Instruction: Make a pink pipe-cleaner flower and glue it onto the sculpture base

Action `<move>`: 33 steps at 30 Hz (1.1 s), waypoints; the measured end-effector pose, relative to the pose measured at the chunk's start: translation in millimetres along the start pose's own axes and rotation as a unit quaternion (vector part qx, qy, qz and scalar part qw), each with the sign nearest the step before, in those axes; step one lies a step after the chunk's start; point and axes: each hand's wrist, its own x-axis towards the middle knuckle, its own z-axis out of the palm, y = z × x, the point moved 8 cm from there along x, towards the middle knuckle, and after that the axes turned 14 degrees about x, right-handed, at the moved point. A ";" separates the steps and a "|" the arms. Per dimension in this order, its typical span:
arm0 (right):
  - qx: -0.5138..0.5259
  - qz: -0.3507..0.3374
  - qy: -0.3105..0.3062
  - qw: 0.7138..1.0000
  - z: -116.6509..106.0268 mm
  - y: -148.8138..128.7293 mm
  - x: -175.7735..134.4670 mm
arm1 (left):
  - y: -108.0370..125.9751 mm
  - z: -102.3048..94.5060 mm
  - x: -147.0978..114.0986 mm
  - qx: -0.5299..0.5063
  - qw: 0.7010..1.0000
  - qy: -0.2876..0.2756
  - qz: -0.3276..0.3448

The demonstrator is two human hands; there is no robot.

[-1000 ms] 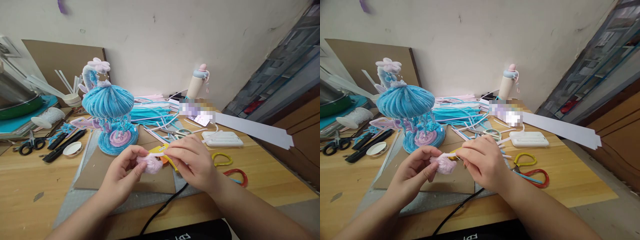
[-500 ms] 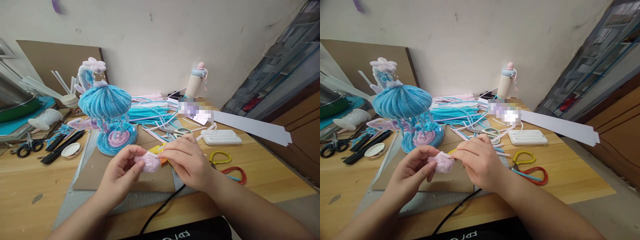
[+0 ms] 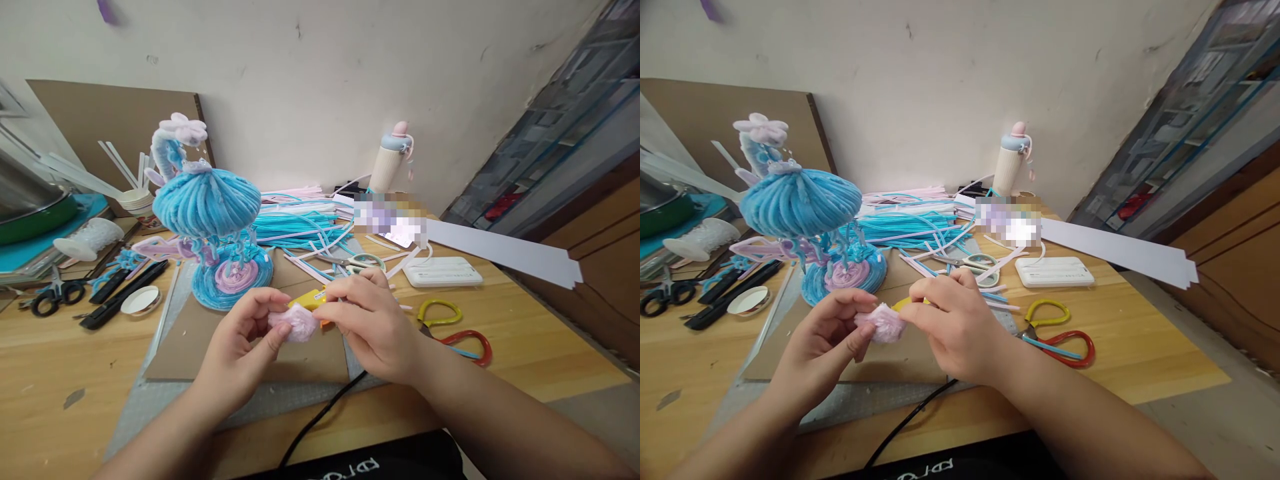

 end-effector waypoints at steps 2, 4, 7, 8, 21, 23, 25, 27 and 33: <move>-0.001 0.003 -0.004 1.000 0.4 0.3 -0.3 | -0.3 -0.2 0.2 -0.003 1.000 0.003 -0.001; 0.002 0.009 -0.012 1.000 1.4 0.7 -0.2 | -0.3 -0.1 0.3 -0.011 1.000 0.004 -0.002; 0.007 0.016 -0.020 1.000 2.7 0.9 0.1 | -1.1 1.7 -0.3 -0.025 1.000 -0.001 -0.009; 0.010 0.016 -0.021 1.000 3.0 0.6 0.2 | -1.5 2.5 -0.9 -0.029 1.000 -0.004 -0.011; -0.057 0.035 -0.046 0.997 16.4 5.1 -4.5 | -5.4 8.3 -1.9 -0.040 0.998 -0.015 -0.043; -0.073 0.040 -0.042 0.996 18.6 5.5 -5.4 | -6.5 7.6 -1.7 -0.045 0.998 -0.007 -0.052; -0.084 0.043 -0.038 0.995 20.5 5.6 -5.8 | -8.0 7.3 -1.3 -0.056 0.997 0.003 -0.060; -0.089 0.050 -0.033 0.994 21.5 6.4 -5.7 | -10.2 9.1 -0.8 -0.071 0.995 0.004 -0.067; -0.084 0.071 -0.026 0.994 21.0 9.3 -3.9 | -13.7 16.3 -1.3 -0.085 0.994 -0.017 -0.063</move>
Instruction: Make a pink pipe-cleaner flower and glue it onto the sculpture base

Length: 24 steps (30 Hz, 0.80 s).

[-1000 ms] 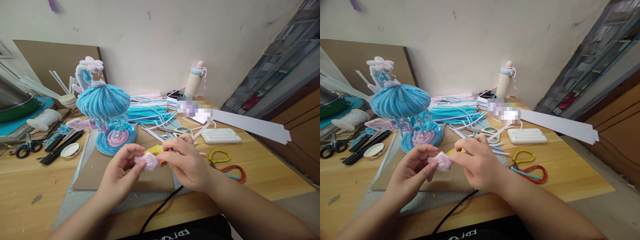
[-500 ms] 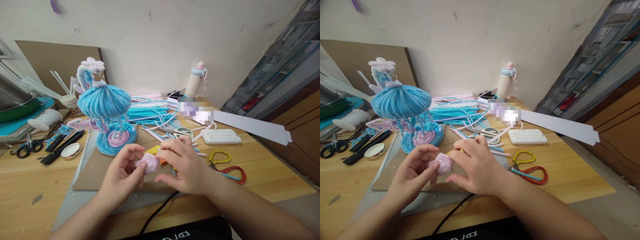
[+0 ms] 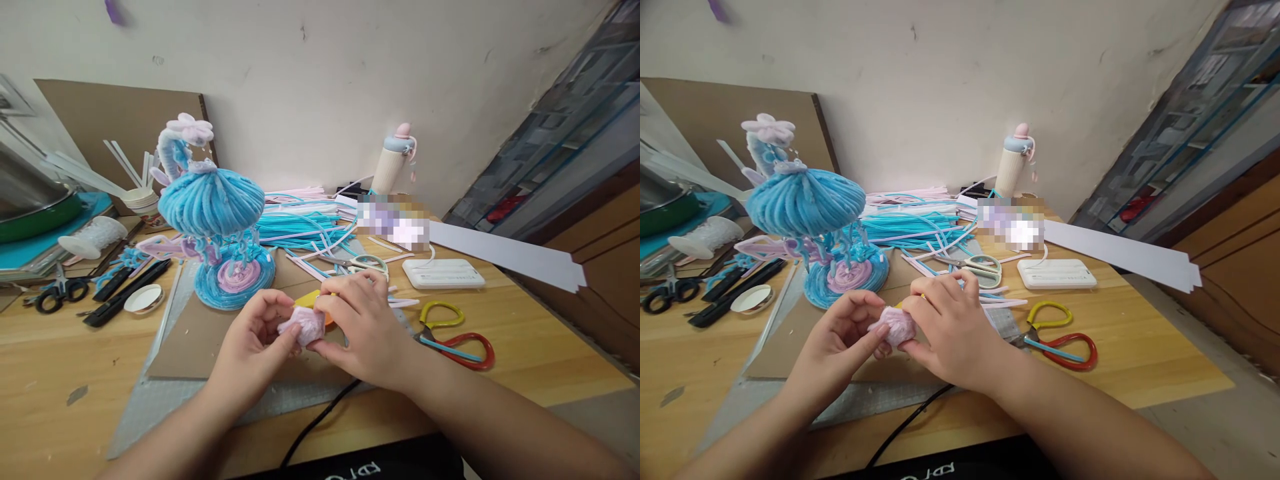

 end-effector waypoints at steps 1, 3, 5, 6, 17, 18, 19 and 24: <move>0.002 0.002 -0.001 1.000 0.0 0.4 0.2 | -0.2 1.0 -0.5 0.007 1.000 -0.008 -0.001; 0.009 0.006 -0.005 1.000 0.2 1.1 0.5 | 0.5 4.1 -1.8 0.018 0.999 -0.033 0.000; 0.017 0.005 -0.008 1.000 0.2 1.5 0.5 | 2.0 7.3 -3.0 0.024 0.998 -0.060 0.003; 0.022 0.004 -0.009 1.000 0.2 1.6 0.5 | 2.6 8.3 -3.4 0.025 0.997 -0.070 0.004; 0.059 0.008 -0.018 0.998 -0.5 3.0 0.5 | -1.2 12.5 -4.5 0.020 0.993 -0.114 -0.027; 0.063 0.010 -0.018 0.998 -0.8 3.3 0.9 | -1.3 12.2 -4.1 0.019 0.993 -0.113 -0.028; 0.068 0.013 -0.018 0.997 -1.3 3.8 1.3 | -1.3 11.5 -3.7 0.017 0.993 -0.110 -0.027; 0.077 0.041 0.005 0.996 -6.6 9.6 2.6 | -0.3 5.5 -2.8 0.024 0.996 -0.086 -0.008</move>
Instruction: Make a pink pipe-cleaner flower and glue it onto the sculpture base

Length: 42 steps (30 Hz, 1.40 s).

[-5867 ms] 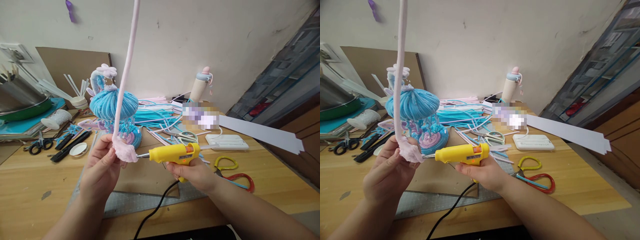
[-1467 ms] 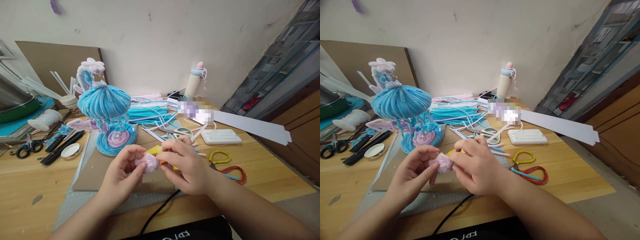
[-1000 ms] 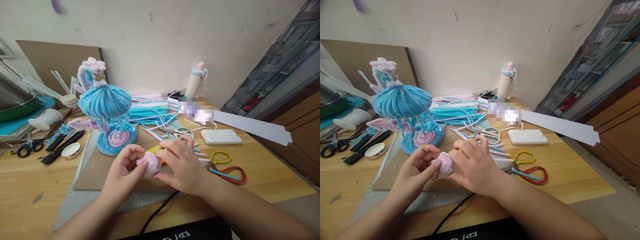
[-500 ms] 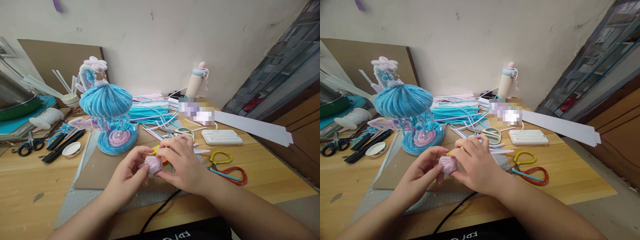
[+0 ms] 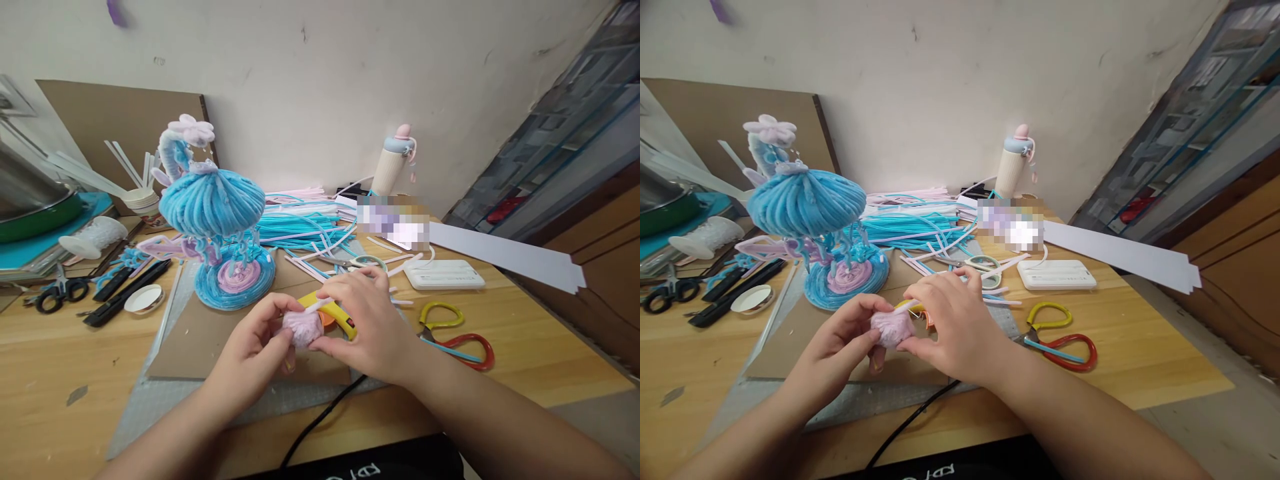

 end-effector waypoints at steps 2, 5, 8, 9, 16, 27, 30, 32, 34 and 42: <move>-0.003 0.002 0.011 1.000 -2.2 0.4 0.2 | -1.2 -1.0 0.3 -0.005 1.000 0.002 -0.001; -0.007 -0.010 0.019 1.000 -3.4 -2.2 -0.3 | -2.8 -0.8 1.6 -0.017 1.000 -0.004 -0.001; -0.009 -0.021 0.026 0.999 -4.4 -4.4 -1.2 | -3.4 -0.2 2.6 -0.020 1.000 -0.011 0.006; -0.010 -0.022 0.028 0.999 -4.7 -4.6 -1.3 | -3.4 -0.1 2.7 -0.021 1.000 -0.013 0.008; -0.010 -0.032 0.034 0.999 -7.5 -4.2 -1.0 | 1.2 3.2 1.1 -0.033 0.999 -0.018 0.017; 0.029 -0.034 0.049 0.998 -18.0 -4.3 1.4 | 7.7 7.3 -1.9 -0.054 0.997 -0.051 0.024; 0.025 -0.044 0.056 0.997 -19.2 -5.7 0.8 | 9.5 8.0 -1.8 -0.055 0.997 -0.053 0.029; 0.021 -0.047 0.059 0.997 -19.4 -6.4 0.2 | 9.2 8.0 -1.4 -0.051 0.997 -0.051 0.023; 0.017 -0.046 0.060 0.997 -19.2 -6.7 0.1 | 8.1 7.5 -1.3 -0.048 0.998 -0.049 0.014; 0.013 -0.044 0.057 0.997 -17.5 -8.0 1.5 | 8.2 9.1 -1.0 -0.061 0.996 -0.057 0.023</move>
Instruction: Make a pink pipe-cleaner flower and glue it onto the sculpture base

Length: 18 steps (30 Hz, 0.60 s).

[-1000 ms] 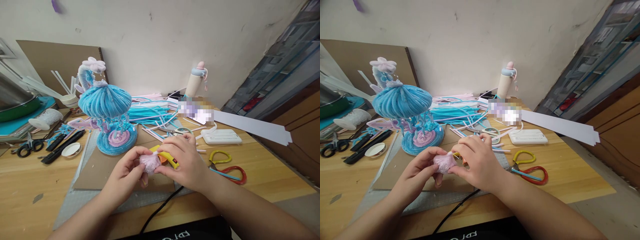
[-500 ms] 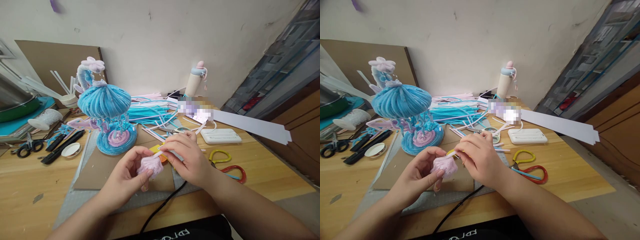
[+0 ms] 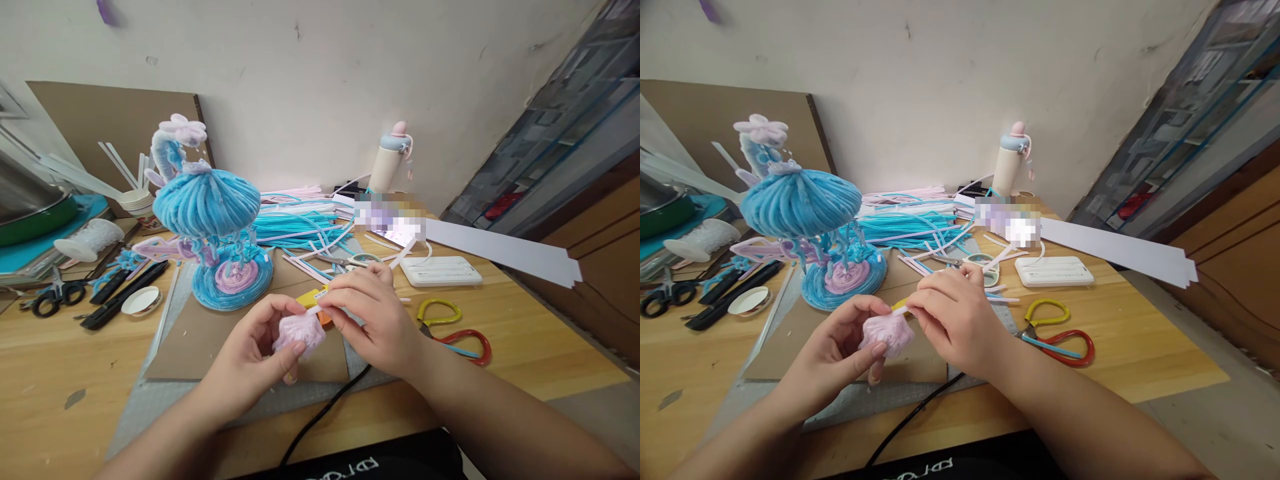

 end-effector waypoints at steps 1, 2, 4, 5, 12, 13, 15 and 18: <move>-0.001 0.000 0.000 1.000 0.0 0.0 -0.1 | 0.8 0.5 0.2 -0.003 1.000 -0.002 0.007; -0.001 0.000 0.000 1.000 -0.1 0.0 -0.3 | 1.6 1.0 0.2 -0.004 1.000 -0.003 0.013; -0.002 -0.001 0.000 1.000 -0.3 -0.2 -0.7 | 2.6 1.5 -0.2 -0.003 1.000 -0.003 0.019; -0.003 -0.002 0.000 1.000 -0.4 -0.5 -0.8 | 2.9 1.4 -0.5 0.000 1.000 -0.001 0.021; -0.008 -0.010 0.006 1.000 -1.7 -3.0 0.5 | 1.8 0.9 -0.1 -0.001 1.000 0.008 0.003; -0.009 -0.009 0.006 1.000 -1.8 -3.1 0.6 | 1.2 0.9 0.1 -0.003 1.000 0.008 0.000; -0.008 -0.011 0.006 1.000 -1.9 -3.7 0.6 | -0.4 1.0 0.1 -0.004 1.000 0.006 -0.009; -0.006 -0.016 0.004 1.000 -1.1 -4.6 -0.1 | -1.9 -0.4 -0.6 -0.001 1.000 0.011 -0.014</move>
